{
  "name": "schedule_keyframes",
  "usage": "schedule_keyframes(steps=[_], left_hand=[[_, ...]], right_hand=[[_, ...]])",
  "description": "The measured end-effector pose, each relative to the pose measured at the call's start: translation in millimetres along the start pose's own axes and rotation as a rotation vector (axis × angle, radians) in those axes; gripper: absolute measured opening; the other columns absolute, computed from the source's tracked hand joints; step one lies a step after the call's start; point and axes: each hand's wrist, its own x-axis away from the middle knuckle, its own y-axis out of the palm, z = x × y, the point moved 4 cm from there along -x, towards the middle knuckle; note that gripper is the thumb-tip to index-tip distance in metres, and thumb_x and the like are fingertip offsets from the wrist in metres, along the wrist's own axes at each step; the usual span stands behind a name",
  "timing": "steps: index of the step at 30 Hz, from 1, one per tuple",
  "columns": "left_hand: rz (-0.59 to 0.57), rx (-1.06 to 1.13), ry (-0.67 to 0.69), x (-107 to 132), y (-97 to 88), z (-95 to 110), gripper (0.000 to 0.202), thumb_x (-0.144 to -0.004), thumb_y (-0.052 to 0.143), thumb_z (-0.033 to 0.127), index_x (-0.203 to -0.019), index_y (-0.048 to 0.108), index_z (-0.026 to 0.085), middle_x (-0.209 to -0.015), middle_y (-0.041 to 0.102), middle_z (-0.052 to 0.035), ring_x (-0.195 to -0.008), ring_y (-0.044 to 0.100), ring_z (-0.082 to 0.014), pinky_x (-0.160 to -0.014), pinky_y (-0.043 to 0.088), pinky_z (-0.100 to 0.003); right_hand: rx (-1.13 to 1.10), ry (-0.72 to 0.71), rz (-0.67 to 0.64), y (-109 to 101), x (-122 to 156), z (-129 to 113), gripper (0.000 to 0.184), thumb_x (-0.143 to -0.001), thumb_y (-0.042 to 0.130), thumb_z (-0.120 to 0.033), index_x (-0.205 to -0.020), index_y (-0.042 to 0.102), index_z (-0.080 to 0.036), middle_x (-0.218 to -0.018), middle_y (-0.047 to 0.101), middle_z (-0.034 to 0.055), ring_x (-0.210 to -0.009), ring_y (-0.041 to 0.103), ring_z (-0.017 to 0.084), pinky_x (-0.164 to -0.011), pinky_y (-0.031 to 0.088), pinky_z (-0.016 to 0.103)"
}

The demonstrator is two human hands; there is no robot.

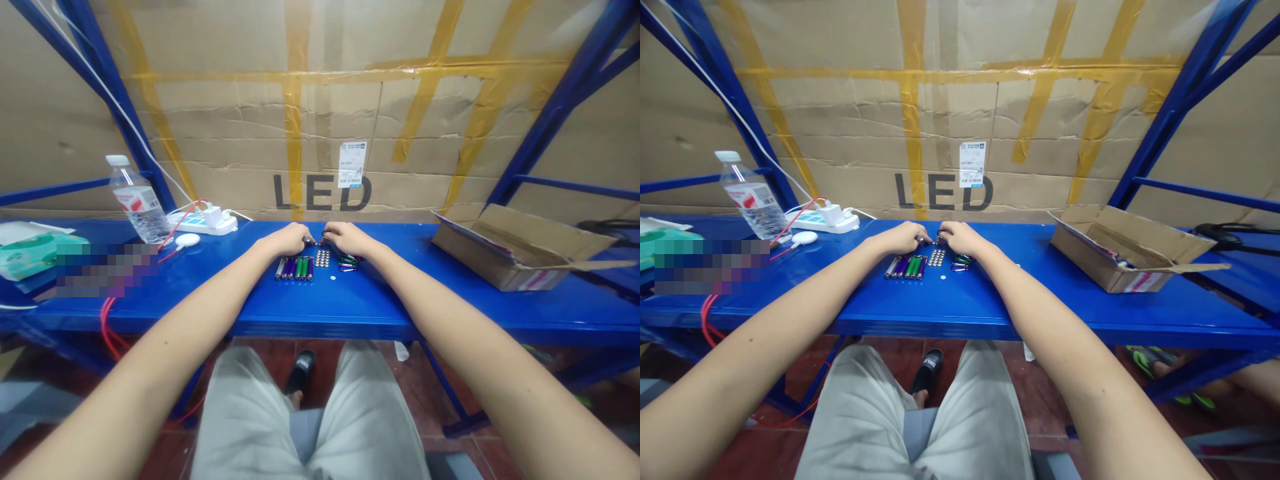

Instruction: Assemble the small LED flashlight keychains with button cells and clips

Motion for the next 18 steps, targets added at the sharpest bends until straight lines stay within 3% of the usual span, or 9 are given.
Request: schedule_keyframes(steps=[18], left_hand=[[-0.012,0.023,0.000,-3.3,0.0,23.1,0.057,-0.069,0.046,-0.004,-0.112,0.076,0.019,-0.117,0.074,-0.0057,-0.111,0.067,-0.0211,-0.095,0.050,-0.025]], right_hand=[[-0.068,0.010,-0.037,-14.4,8.7,2.1,0.017,-0.094,0.050,-0.019,-0.086,0.065,-0.019,-0.095,0.077,0.0045,-0.088,0.067,0.018,-0.077,0.045,0.026]])
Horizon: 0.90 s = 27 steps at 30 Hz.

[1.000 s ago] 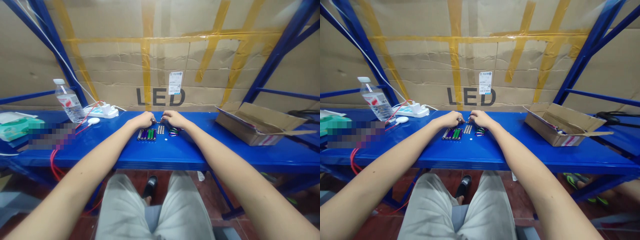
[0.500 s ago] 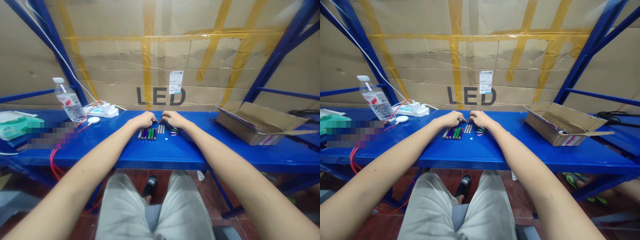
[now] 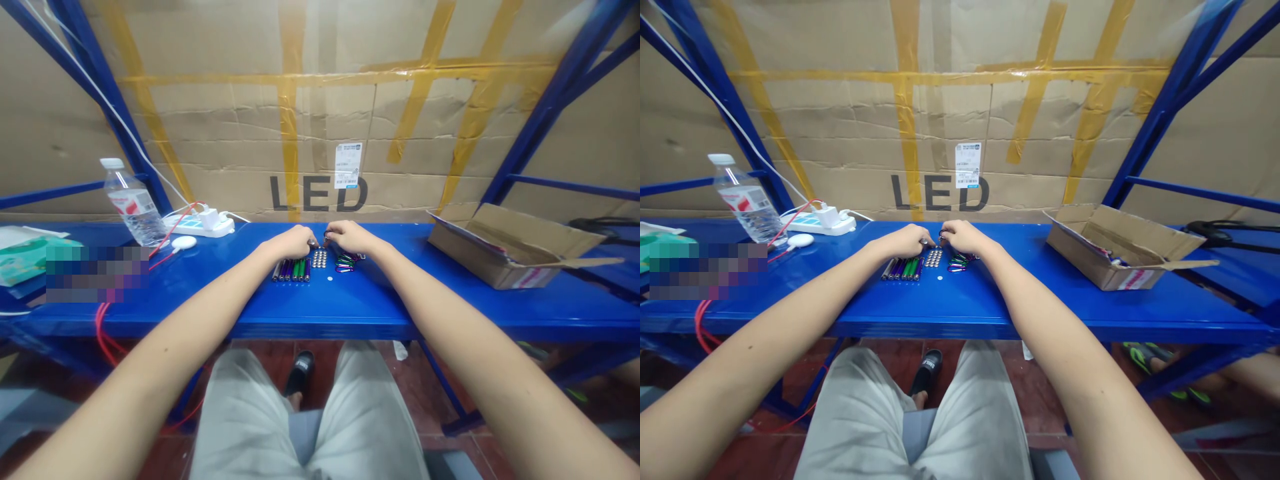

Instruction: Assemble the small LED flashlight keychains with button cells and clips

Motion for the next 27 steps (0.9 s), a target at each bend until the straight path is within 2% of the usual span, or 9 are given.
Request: schedule_keyframes(steps=[21,27], left_hand=[[-0.013,0.005,0.006,4.4,-2.5,7.5,0.052,-0.071,0.048,0.000,-0.107,0.078,0.022,-0.109,0.077,-0.0032,-0.105,0.069,-0.0188,-0.093,0.050,-0.023],[0.062,0.116,-0.057,6.2,-14.4,-3.0,0.050,-0.073,0.049,0.000,-0.111,0.076,0.019,-0.114,0.075,-0.0065,-0.106,0.069,-0.0205,-0.089,0.052,-0.026]], right_hand=[[-0.048,0.001,-0.027,-1.9,2.8,-1.9,0.018,-0.093,0.050,-0.018,-0.083,0.065,-0.019,-0.090,0.078,0.0029,-0.087,0.067,0.017,-0.078,0.045,0.027],[-0.098,0.014,0.003,-5.0,4.1,-7.2,0.018,-0.093,0.050,-0.018,-0.085,0.065,-0.017,-0.090,0.078,0.0049,-0.085,0.066,0.017,-0.078,0.046,0.028]])
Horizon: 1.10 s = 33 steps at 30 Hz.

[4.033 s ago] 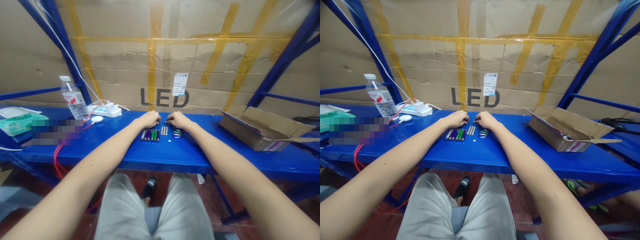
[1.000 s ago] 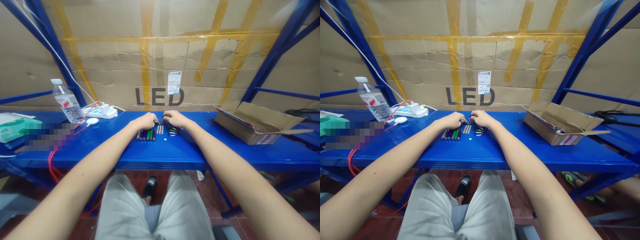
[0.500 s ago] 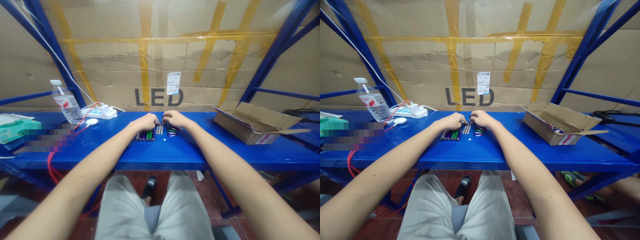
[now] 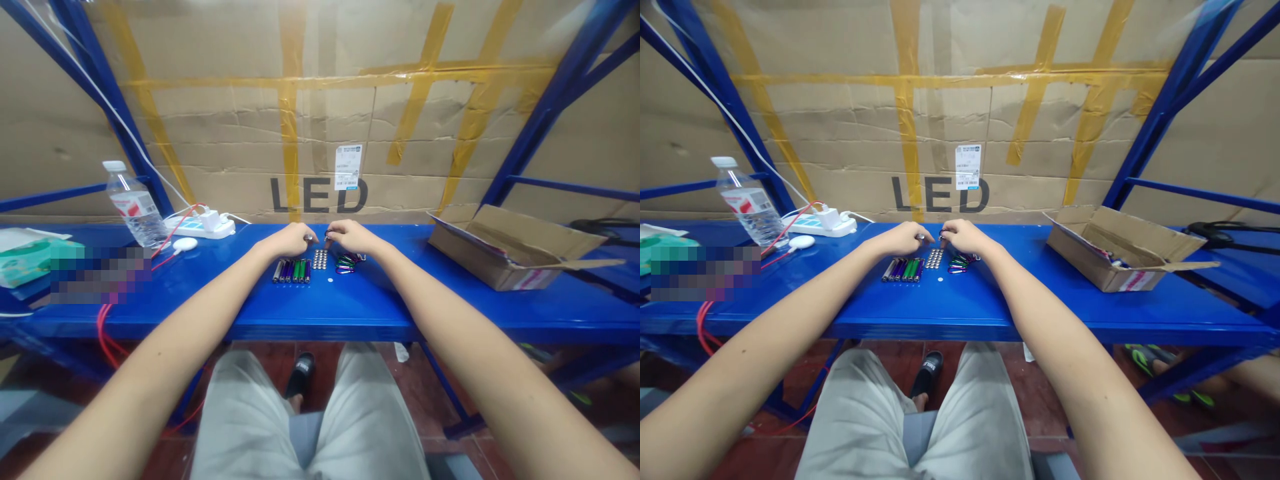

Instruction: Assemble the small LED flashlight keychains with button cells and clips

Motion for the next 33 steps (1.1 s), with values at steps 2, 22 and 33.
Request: schedule_keyframes(steps=[2,22,33], left_hand=[[0.029,0.076,-0.076,1.9,-10.3,-9.4,0.045,-0.075,0.051,0.002,-0.109,0.075,0.017,-0.105,0.077,-0.0070,-0.096,0.071,-0.0188,-0.084,0.053,-0.025],[-0.403,0.039,-0.667,67.5,-33.3,-47.5,0.014,-0.073,0.064,0.017,-0.086,0.062,0.014,-0.065,0.070,-0.0092,-0.059,0.071,-0.0263,-0.058,0.059,-0.034],[-0.467,0.279,-0.558,70.8,-27.6,-28.5,0.010,-0.067,0.060,0.014,-0.076,0.058,0.017,-0.061,0.070,-0.0069,-0.056,0.071,-0.0255,-0.059,0.059,-0.034]], right_hand=[[-0.032,0.010,0.021,-1.5,0.2,-1.3,0.017,-0.094,0.050,-0.018,-0.085,0.065,-0.016,-0.090,0.078,0.0054,-0.086,0.067,0.016,-0.080,0.047,0.027],[-0.003,0.066,0.023,-3.9,-0.4,5.9,0.018,-0.094,0.050,-0.021,-0.086,0.066,-0.017,-0.086,0.078,0.0048,-0.080,0.064,0.016,-0.074,0.044,0.026],[0.004,0.086,0.006,-2.8,0.1,7.1,0.018,-0.094,0.050,-0.020,-0.083,0.064,-0.017,-0.085,0.078,0.0053,-0.081,0.065,0.017,-0.077,0.045,0.027]])
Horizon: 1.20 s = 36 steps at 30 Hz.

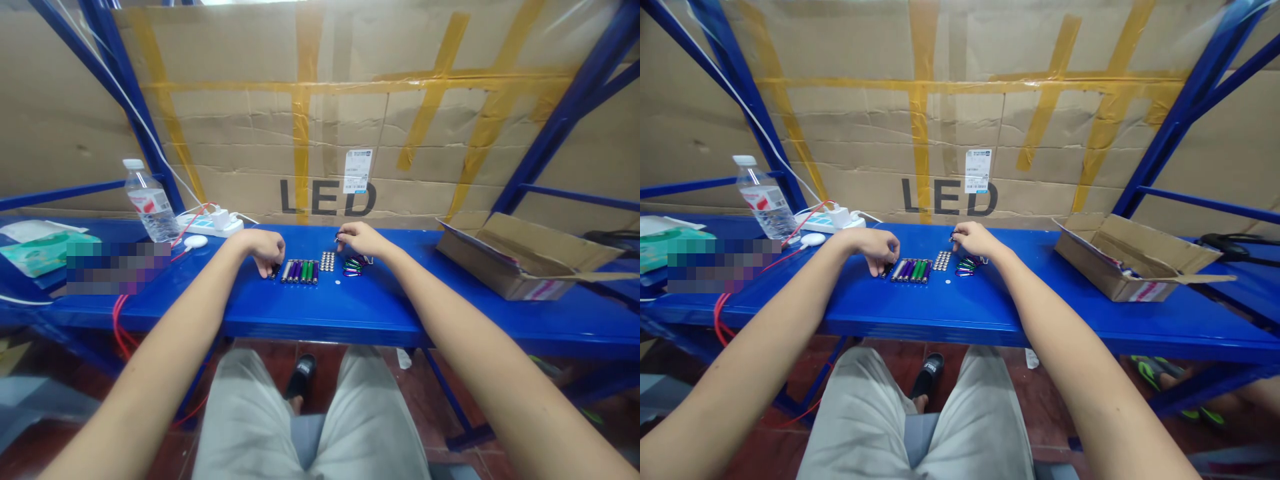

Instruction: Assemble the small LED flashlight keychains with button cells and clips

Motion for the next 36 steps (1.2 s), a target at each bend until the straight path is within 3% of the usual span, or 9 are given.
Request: schedule_keyframes(steps=[11,16,18,20,22,24,26,33,36], left_hand=[[-0.036,0.032,0.037,2.5,6.0,7.6,0.021,-0.063,0.056,0.013,-0.083,0.058,0.017,-0.063,0.071,-0.0083,-0.058,0.072,-0.0263,-0.058,0.058,-0.033],[-0.015,0.015,0.018,-0.1,2.2,2.6,0.014,-0.063,0.056,0.014,-0.076,0.059,0.017,-0.065,0.071,-0.0076,-0.057,0.070,-0.0244,-0.058,0.056,-0.032],[0.114,-0.042,0.058,-6.7,-4.9,2.6,0.008,-0.065,0.057,0.016,-0.073,0.060,0.018,-0.067,0.070,-0.0071,-0.058,0.068,-0.0232,-0.059,0.054,-0.032],[0.406,-0.094,0.202,-12.7,-14.8,10.4,0.006,-0.069,0.060,0.018,-0.074,0.062,0.017,-0.074,0.071,-0.0067,-0.063,0.067,-0.0215,-0.064,0.053,-0.032],[0.707,-0.029,0.447,-13.8,-18.4,24.1,0.014,-0.074,0.064,0.024,-0.086,0.065,0.017,-0.087,0.072,-0.0076,-0.078,0.067,-0.0213,-0.073,0.052,-0.032],[0.728,0.080,0.706,-16.1,-8.2,39.7,0.024,-0.077,0.067,0.032,-0.095,0.065,0.017,-0.092,0.072,-0.0070,-0.086,0.066,-0.0203,-0.078,0.051,-0.031],[0.700,0.140,0.828,-18.2,4.5,52.2,0.027,-0.076,0.071,0.031,-0.097,0.064,0.016,-0.088,0.071,-0.0052,-0.083,0.065,-0.0180,-0.076,0.051,-0.030],[0.777,0.187,0.839,-18.5,17.2,61.8,0.009,-0.081,0.062,0.022,-0.086,0.065,0.015,-0.079,0.069,-0.0015,-0.071,0.059,-0.0125,-0.069,0.046,-0.025],[0.795,0.191,0.829,-19.0,13.4,58.0,0.010,-0.081,0.062,0.021,-0.087,0.066,0.015,-0.078,0.068,-0.0006,-0.071,0.058,-0.0124,-0.068,0.045,-0.024]], right_hand=[[-0.019,0.000,-0.009,1.4,-0.7,0.8,0.017,-0.093,0.050,-0.021,-0.085,0.064,-0.017,-0.083,0.077,0.0048,-0.075,0.064,0.016,-0.072,0.045,0.026],[-0.048,0.005,-0.002,0.0,0.5,-1.4,0.016,-0.092,0.052,-0.020,-0.084,0.065,-0.017,-0.083,0.077,0.0058,-0.076,0.064,0.017,-0.075,0.046,0.028],[-0.108,-0.008,0.002,1.1,0.3,-3.4,0.016,-0.092,0.053,-0.020,-0.083,0.065,-0.016,-0.082,0.077,0.0063,-0.078,0.065,0.017,-0.078,0.047,0.029],[-0.212,-0.024,-0.001,4.1,-0.4,-6.1,0.015,-0.091,0.054,-0.020,-0.081,0.064,-0.016,-0.079,0.077,0.0065,-0.078,0.066,0.017,-0.081,0.047,0.030],[-0.339,-0.031,-0.018,8.5,-1.3,-9.4,0.013,-0.089,0.057,-0.021,-0.079,0.063,-0.016,-0.075,0.075,0.0063,-0.076,0.066,0.017,-0.082,0.049,0.031],[-0.452,-0.034,-0.041,12.8,-1.7,-13.5,0.012,-0.088,0.060,-0.023,-0.078,0.062,-0.016,-0.073,0.074,0.0061,-0.075,0.066,0.017,-0.083,0.050,0.032],[-0.538,-0.053,-0.064,16.0,-1.3,-18.2,0.014,-0.087,0.062,-0.026,-0.076,0.060,-0.017,-0.074,0.074,0.0063,-0.076,0.067,0.017,-0.084,0.051,0.033],[-0.474,-0.012,-0.067,20.4,3.2,-27.0,0.017,-0.093,0.051,-0.022,-0.077,0.052,-0.019,-0.063,0.060,0.0001,-0.062,0.059,0.013,-0.071,0.051,0.027],[-0.306,-0.046,-0.073,20.5,5.8,-33.6,0.011,-0.091,0.047,-0.015,-0.092,0.058,-0.016,-0.076,0.066,0.0028,-0.061,0.058,0.013,-0.067,0.051,0.027]])
